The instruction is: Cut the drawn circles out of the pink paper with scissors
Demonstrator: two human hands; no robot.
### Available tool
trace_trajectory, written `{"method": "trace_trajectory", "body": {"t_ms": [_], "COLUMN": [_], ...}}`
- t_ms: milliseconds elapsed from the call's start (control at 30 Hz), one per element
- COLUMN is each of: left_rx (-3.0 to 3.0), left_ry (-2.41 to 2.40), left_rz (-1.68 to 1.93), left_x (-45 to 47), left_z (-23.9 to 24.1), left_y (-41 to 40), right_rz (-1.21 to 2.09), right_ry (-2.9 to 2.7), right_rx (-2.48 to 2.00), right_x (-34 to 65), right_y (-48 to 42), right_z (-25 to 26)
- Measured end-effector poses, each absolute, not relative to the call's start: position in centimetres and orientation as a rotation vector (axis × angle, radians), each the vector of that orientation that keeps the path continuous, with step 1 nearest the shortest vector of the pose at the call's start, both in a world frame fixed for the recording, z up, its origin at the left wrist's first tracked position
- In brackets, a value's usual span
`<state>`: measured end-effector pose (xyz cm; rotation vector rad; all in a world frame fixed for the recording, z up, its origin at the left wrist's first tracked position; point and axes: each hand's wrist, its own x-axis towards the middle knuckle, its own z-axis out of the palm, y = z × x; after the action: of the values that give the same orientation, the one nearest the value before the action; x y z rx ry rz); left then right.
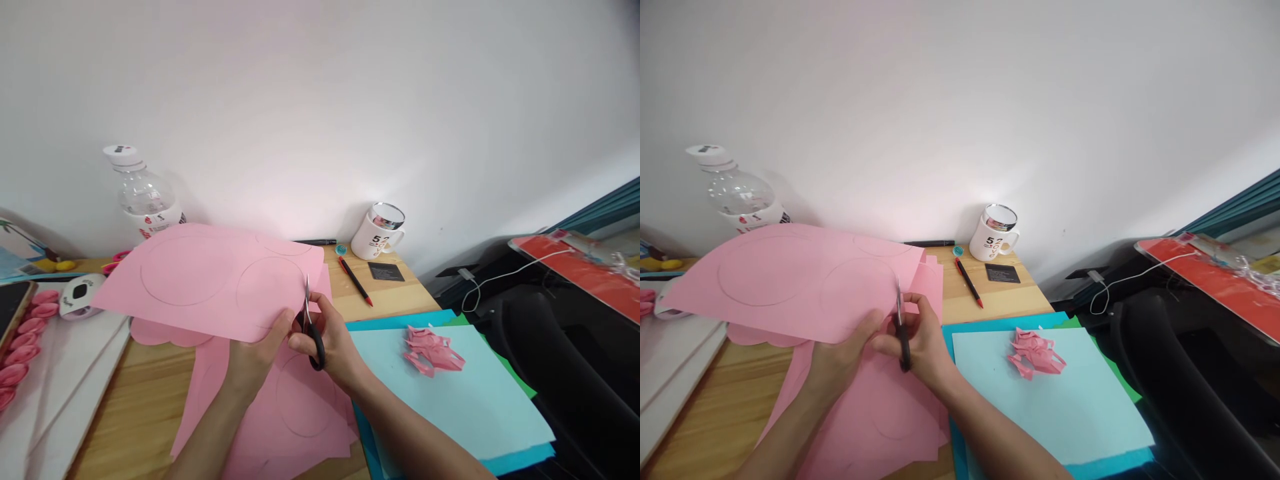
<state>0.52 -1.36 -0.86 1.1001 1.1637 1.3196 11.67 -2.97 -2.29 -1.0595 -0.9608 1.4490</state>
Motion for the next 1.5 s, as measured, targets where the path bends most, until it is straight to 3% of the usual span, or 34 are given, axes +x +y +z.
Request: {"method": "trace_trajectory", "body": {"t_ms": [1500], "left_rx": [1.138], "left_ry": [1.019], "left_rz": [1.406], "left_x": [0.0], "left_z": [-1.5], "left_y": [-0.4], "right_rz": [1.427], "right_ry": [-0.895], "right_rx": [-1.076], "right_x": [11.1], "right_y": [-3.1], "right_z": [-3.0]}}
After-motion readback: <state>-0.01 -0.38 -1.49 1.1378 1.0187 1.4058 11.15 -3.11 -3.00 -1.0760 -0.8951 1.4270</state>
